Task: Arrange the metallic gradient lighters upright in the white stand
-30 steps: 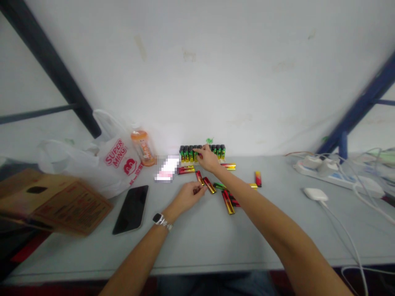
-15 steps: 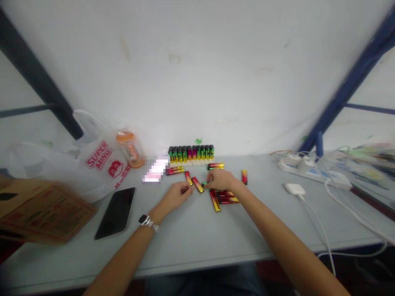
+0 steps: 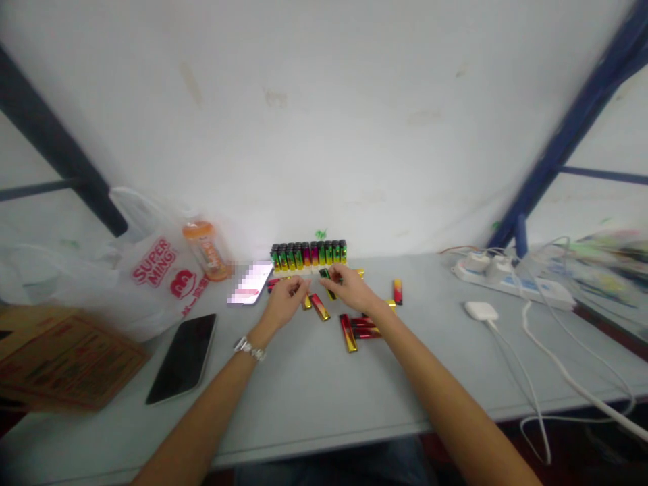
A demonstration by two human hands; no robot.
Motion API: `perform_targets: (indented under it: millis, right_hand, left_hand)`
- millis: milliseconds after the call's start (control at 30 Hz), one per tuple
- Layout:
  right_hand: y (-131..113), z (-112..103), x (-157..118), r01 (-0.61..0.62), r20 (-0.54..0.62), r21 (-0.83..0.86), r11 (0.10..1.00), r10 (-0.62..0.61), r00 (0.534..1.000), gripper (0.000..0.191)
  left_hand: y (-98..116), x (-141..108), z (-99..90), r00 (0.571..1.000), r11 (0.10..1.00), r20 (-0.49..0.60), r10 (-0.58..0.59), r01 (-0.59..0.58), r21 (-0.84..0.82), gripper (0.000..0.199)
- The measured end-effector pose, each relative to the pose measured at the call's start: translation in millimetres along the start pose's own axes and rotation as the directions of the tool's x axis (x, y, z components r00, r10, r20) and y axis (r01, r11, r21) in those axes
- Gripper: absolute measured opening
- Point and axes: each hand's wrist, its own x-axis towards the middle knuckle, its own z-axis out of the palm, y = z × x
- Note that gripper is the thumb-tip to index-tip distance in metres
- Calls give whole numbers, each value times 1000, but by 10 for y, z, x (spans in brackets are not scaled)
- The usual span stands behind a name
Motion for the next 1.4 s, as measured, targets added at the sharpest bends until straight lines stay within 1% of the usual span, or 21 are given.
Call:
perform_targets:
  millis: [33,67,100,167,200,267,367,467,567,633,733,833,1067,1267,1400]
  right_hand:
    - [-21,51,-6,2,-48,97,995,3,999,33]
    - [-44,109,-14,1,-78,209,978,16,997,33]
    - [-66,170,-22,-6,-93,324,946,38,995,33]
    - [-113,288,-39,-37,-95,514,857,100,990,36]
    - [-137,339,-48,-59,-92,571,819,135,987,39]
    - [-181,417,-71,-104,-93,625,774,206,974,44]
    - [-224,479,-123,-162,-106,619,769,286,953,44]
    - [-212,512,-190,-182,-167,538,823,316,934,43]
    - [-165,541,-249,-143,-272,397,907,265,925,47]
    - [-145,553,-277,-129,-304,309,942,227,925,45]
    - [-157,554,-304,-121,-331,215,969,189,925,38]
    - [-194,544,-319,-104,-355,168,980,158,921,30]
    - [-196,557,-326,-105,-348,200,974,171,922,28]
    - [-193,562,-359,-43,-346,309,950,155,925,39]
    - [-186,540,-365,-15,-346,355,935,147,927,42]
  left_hand:
    - [-9,-40,24,1000,1000,-30,0,-1,-10,43]
    - [-21,-86,45,1000,1000,-6,9,-9,-1,43]
    - [-32,-133,62,999,1000,48,15,-16,12,42]
    - [-51,-211,84,994,999,108,-5,1,34,41]
    - [-57,-237,91,991,999,131,-20,14,45,41]
    - [-60,-259,101,987,998,152,-43,36,48,41]
    - [-47,-254,115,980,1000,197,-28,27,5,40]
    - [-32,-249,122,971,1000,239,13,-7,-26,40]
    - [-33,-251,119,972,1000,236,16,-16,-3,40]
    - [-48,-250,122,970,1000,243,12,-17,16,40]
    - [-87,-243,141,969,1000,245,17,-23,21,39]
    - [-110,-241,164,971,1000,237,22,-26,11,38]
    - [-51,-255,151,970,1000,242,1,-6,20,38]
    - [-83,-251,157,966,999,257,23,-35,40,39]
    - [-107,-255,166,966,996,258,29,-49,72,41]
